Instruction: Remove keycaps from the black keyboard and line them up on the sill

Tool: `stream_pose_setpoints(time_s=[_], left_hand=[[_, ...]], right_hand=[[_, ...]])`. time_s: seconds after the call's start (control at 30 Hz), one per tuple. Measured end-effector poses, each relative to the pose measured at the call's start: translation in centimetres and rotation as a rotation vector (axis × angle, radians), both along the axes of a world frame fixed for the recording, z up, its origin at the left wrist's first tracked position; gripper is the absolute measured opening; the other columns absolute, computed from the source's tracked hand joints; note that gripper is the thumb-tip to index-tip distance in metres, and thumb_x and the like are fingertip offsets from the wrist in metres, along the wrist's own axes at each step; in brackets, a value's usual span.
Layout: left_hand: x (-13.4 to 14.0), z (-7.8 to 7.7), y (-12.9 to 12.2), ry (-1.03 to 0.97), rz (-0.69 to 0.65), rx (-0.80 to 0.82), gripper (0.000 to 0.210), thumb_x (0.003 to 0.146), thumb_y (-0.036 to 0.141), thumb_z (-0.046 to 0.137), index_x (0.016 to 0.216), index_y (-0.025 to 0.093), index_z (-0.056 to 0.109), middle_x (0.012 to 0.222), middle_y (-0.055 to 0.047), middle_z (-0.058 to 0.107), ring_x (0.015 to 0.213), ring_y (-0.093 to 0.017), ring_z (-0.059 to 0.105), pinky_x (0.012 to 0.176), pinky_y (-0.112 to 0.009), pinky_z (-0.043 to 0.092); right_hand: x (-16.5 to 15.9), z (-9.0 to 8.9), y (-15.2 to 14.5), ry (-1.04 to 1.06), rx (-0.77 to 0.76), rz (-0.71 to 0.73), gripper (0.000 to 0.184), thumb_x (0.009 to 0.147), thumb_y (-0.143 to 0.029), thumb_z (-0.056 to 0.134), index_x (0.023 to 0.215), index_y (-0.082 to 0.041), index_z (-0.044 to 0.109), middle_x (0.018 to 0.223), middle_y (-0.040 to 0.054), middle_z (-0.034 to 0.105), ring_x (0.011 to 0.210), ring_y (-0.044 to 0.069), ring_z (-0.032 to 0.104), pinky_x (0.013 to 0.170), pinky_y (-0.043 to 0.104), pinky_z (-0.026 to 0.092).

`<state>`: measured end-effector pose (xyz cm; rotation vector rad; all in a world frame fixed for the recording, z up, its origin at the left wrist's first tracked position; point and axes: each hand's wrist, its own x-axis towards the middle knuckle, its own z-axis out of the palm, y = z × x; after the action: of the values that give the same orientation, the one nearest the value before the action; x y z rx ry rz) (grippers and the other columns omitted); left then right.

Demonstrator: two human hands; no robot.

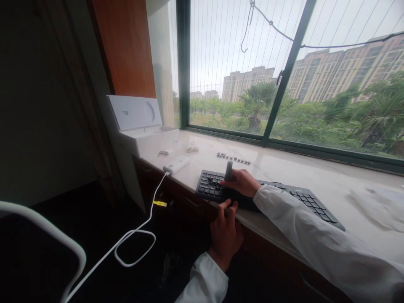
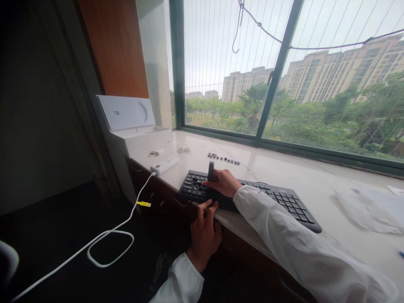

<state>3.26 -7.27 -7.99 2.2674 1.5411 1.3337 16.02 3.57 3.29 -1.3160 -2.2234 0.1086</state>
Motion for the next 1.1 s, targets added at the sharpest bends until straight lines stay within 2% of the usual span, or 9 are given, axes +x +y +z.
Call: stream_pose_setpoints(time_s=[0.2,0.6,0.7,0.9,1.1], left_hand=[[0.1,-0.2,0.0,-0.005,0.003,0.011,0.059,0.078,0.005,0.051,0.132,0.028,0.047,0.134,-0.006,0.048,0.115,-0.019,0.056,0.089,-0.029,0.053],[0.1,-0.1,0.0,0.009,0.031,0.058,0.056,0.078,0.006,0.053,0.13,0.027,0.05,0.132,-0.006,0.05,0.114,-0.019,0.057,0.087,-0.028,0.054],[0.1,-0.1,0.0,-0.004,0.012,0.038,0.056,0.078,0.007,0.052,0.131,0.026,0.049,0.133,-0.007,0.049,0.114,-0.019,0.057,0.088,-0.028,0.054],[0.1,-0.2,0.0,-0.012,0.0,0.024,0.056,0.08,0.008,0.051,0.132,0.027,0.048,0.134,-0.007,0.048,0.114,-0.02,0.057,0.09,-0.03,0.053],[0.0,-0.2,0.0,-0.019,-0.014,0.026,0.058,0.079,0.006,0.051,0.133,0.027,0.046,0.134,-0.007,0.048,0.119,-0.02,0.055,0.092,-0.031,0.052]], right_hand=[[0.1,0.4,0.1,0.011,-0.054,0.033,0.044,0.075,-0.061,0.064,0.068,-0.018,0.058,0.059,-0.0006,0.058,0.053,0.012,0.047,0.052,0.024,0.033],[-0.1,0.3,-0.3,0.01,-0.038,0.048,0.042,0.076,-0.059,0.065,0.069,-0.019,0.059,0.059,-0.0008,0.058,0.052,0.011,0.046,0.05,0.024,0.031],[-0.1,0.4,-0.4,-0.017,-0.002,0.079,0.041,0.078,-0.058,0.064,0.07,-0.019,0.058,0.061,-0.0001,0.059,0.053,0.011,0.047,0.052,0.024,0.033],[0.1,0.5,-0.8,-0.102,0.094,0.233,0.035,0.087,-0.053,0.056,0.078,-0.019,0.059,0.07,0.0031,0.062,0.059,0.013,0.052,0.058,0.025,0.039],[0.3,0.2,-0.8,-0.159,0.164,0.28,0.034,0.091,-0.052,0.05,0.086,-0.02,0.061,0.079,0.006,0.065,0.066,0.015,0.057,0.062,0.026,0.042]])
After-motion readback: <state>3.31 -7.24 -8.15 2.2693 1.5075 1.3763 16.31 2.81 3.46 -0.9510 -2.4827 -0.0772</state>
